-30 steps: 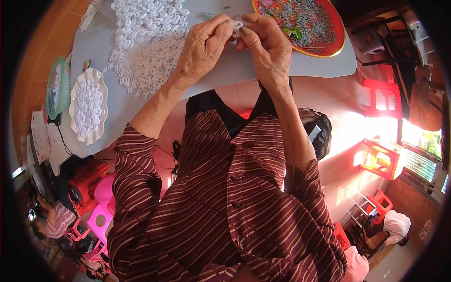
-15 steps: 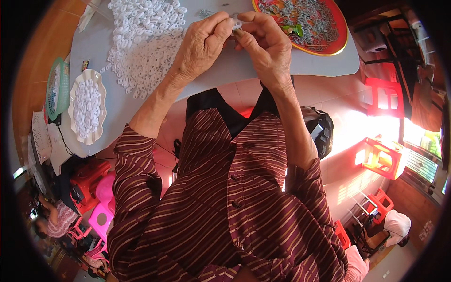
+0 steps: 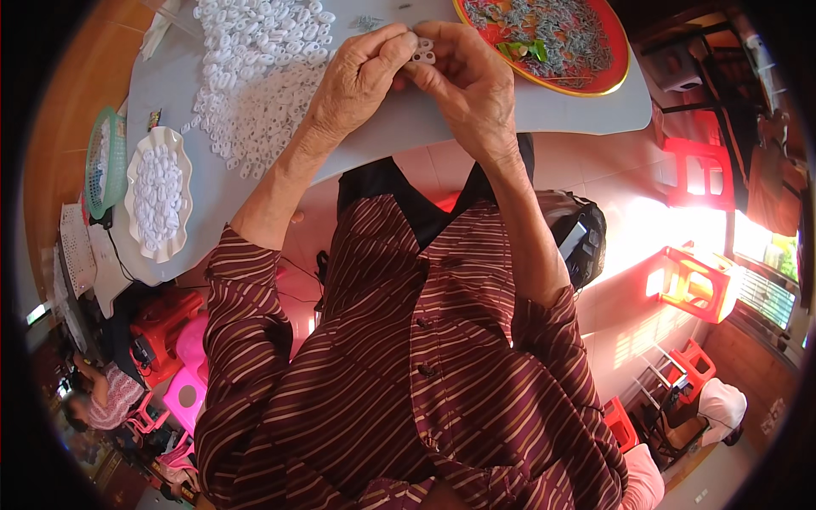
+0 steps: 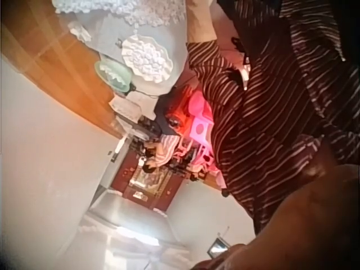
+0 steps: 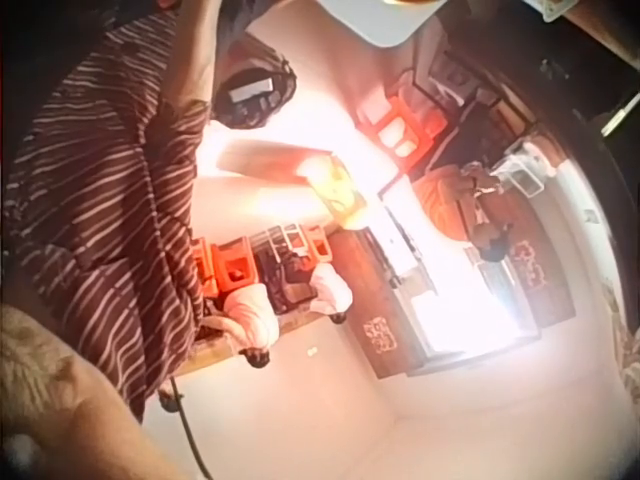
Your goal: Inserting small metal pins into white plastic components by hand at a table.
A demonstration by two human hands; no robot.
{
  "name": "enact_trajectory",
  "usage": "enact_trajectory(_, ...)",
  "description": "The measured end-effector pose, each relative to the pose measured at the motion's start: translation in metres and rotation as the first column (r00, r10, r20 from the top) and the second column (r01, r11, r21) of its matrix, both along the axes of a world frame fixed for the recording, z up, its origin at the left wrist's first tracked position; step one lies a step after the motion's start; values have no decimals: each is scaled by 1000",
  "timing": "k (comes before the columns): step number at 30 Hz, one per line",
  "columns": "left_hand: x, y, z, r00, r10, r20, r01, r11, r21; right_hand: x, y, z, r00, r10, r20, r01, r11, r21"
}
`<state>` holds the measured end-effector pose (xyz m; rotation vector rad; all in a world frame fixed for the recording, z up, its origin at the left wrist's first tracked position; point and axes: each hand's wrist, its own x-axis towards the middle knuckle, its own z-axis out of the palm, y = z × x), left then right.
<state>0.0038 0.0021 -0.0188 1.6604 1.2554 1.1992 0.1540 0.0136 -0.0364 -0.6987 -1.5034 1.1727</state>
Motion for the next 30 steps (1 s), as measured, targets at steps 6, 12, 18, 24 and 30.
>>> enact_trajectory(6, -6, 2, 1, 997, -20, -74, 20, 1000, -5, 1, 1, 0, 989, 63, -130, -66, 998, -15)
enact_trajectory(12, -15, 4, -3, 967, -111, -227, 142, 982, 123, 3, 1, 4, 983, 139, -121, -142, 990, -22)
enact_trajectory(18, -13, 0, 2, 951, -91, -295, 87, 996, -27, 3, 1, 2, 998, 63, -23, -63, 998, 14)
enact_trajectory(24, -13, 2, -2, 950, -108, -293, 107, 994, -19, 3, 3, -6, 1000, -9, 23, 8, 998, 68)
enact_trajectory(30, -11, -1, 1, 920, -91, -382, 195, 950, 244, 3, -2, 2, 1000, -6, 28, 5, 999, 47)
